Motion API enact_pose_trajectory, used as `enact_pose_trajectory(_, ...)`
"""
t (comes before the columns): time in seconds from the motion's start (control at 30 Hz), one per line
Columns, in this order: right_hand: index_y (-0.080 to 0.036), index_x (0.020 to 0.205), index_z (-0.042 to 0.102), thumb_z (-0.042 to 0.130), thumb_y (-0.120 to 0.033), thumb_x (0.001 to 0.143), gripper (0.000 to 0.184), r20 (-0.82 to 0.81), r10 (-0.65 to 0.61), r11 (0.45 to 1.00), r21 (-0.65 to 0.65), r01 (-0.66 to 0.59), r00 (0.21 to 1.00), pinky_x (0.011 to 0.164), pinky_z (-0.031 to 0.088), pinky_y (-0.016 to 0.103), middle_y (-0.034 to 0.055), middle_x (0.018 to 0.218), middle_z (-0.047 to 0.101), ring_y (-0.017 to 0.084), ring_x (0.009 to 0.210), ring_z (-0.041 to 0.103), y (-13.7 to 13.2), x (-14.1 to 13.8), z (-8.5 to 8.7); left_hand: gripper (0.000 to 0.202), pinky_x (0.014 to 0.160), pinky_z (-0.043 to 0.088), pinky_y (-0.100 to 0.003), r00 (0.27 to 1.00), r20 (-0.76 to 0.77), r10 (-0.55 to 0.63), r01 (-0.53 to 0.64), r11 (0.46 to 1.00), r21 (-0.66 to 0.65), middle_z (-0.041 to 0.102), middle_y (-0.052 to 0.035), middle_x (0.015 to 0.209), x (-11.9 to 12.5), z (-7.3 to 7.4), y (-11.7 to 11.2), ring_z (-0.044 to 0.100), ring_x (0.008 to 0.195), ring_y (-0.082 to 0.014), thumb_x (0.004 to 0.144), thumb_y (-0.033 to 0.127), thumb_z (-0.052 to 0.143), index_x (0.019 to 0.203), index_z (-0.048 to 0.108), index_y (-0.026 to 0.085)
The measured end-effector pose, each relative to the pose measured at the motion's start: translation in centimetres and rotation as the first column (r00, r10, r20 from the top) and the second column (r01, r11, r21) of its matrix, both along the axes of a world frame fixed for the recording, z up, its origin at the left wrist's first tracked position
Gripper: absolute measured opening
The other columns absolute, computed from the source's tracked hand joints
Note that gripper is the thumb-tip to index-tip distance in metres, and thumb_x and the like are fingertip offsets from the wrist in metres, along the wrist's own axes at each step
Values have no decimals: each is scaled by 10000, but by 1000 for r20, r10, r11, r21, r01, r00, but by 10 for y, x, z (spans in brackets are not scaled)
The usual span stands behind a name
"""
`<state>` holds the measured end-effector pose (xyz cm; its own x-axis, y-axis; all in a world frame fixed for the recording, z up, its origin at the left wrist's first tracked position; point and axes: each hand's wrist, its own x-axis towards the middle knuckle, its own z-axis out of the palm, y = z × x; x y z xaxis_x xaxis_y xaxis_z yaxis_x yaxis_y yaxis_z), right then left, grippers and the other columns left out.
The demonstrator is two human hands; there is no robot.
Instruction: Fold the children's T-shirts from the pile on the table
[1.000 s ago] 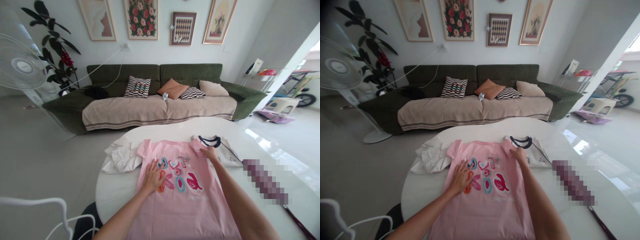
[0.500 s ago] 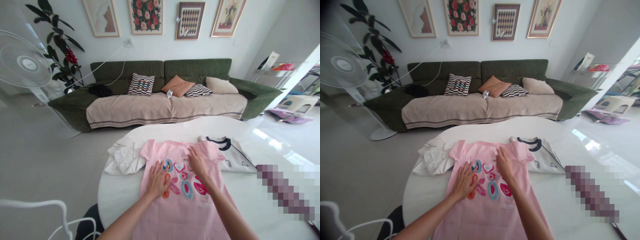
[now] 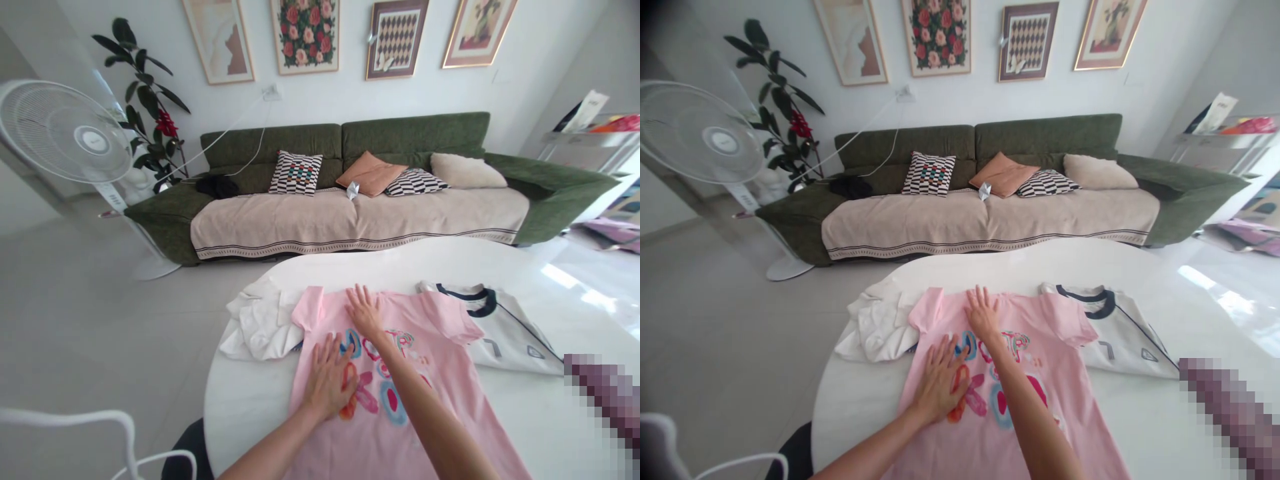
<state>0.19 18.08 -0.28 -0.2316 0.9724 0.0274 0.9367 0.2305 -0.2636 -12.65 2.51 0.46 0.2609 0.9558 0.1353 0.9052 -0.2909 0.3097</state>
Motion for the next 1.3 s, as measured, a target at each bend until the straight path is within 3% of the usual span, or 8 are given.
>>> enact_pose_trajectory(0.1,-322,1336,258,223,-452,874,481,-52,110,993,-36,-112,993,1009,59,530,10,1455,113,220,1326,12,-3,-24,-4,595,1042,116,-493,1000,-10,-8,8,1000,-15,127,17,1448,0,0,0,96,1314,-278,829,545,330,1361,163,337)
enact_pose_trajectory(0.37,-209,1332,298,285,-376,867,494,-163,64,995,-61,-75,985,980,208,519,103,1433,182,270,1313,111,-27,-27,12,616,1047,88,-487,997,-70,19,-18,1000,18,145,-24,1447,4,-5,1,50,1320,-275,814,559,335,1356,236,283)
enact_pose_trajectory(0.6,-171,1121,475,317,-191,836,326,-504,108,989,139,-42,857,864,405,332,113,1119,515,184,1064,475,-212,-9,18,611,1048,89,-469,999,-47,-9,9,1000,5,159,-31,1444,3,-8,-3,62,1321,-261,806,443,416,1360,232,260)
enact_pose_trajectory(0.8,-202,989,511,447,-104,751,265,-448,217,968,-17,-251,867,751,434,318,57,929,533,184,883,494,-328,-32,39,394,991,265,-412,989,107,105,-87,983,-160,460,-21,1290,2,11,15,346,1221,-266,765,388,502,1143,539,287)
enact_pose_trajectory(0.93,-201,1000,515,582,-171,676,333,-322,221,966,-55,-251,920,790,410,378,78,994,517,235,940,458,-346,-46,43,308,898,372,-283,960,147,238,-223,969,-107,590,-37,1096,-19,40,46,503,1064,-197,810,332,434,1064,573,226)
enact_pose_trajectory(1.07,-211,1168,432,645,-322,641,579,-251,251,964,-18,-264,935,878,344,447,124,1171,446,296,1070,392,-354,-60,32,542,915,339,-374,865,177,470,-472,881,-35,428,-145,1243,-45,60,65,394,1161,-273,786,397,469,1261,344,169)
enact_pose_trajectory(1.17,-191,1245,365,641,-396,631,704,-200,285,957,5,-290,937,911,296,489,167,1254,385,338,1138,338,-357,-75,14,737,843,377,-416,806,177,564,-559,825,-82,391,-187,1243,-56,58,70,387,1140,-353,632,455,640,1239,349,156)
enact_pose_trajectory(1.3,-173,1207,409,568,-280,713,530,-149,287,957,82,-278,946,877,308,497,179,1210,443,324,1112,374,-354,-88,-4,543,826,388,-375,782,207,587,-560,809,-180,483,-149,1154,-63,46,78,445,1087,-332,581,390,703,1039,516,166)
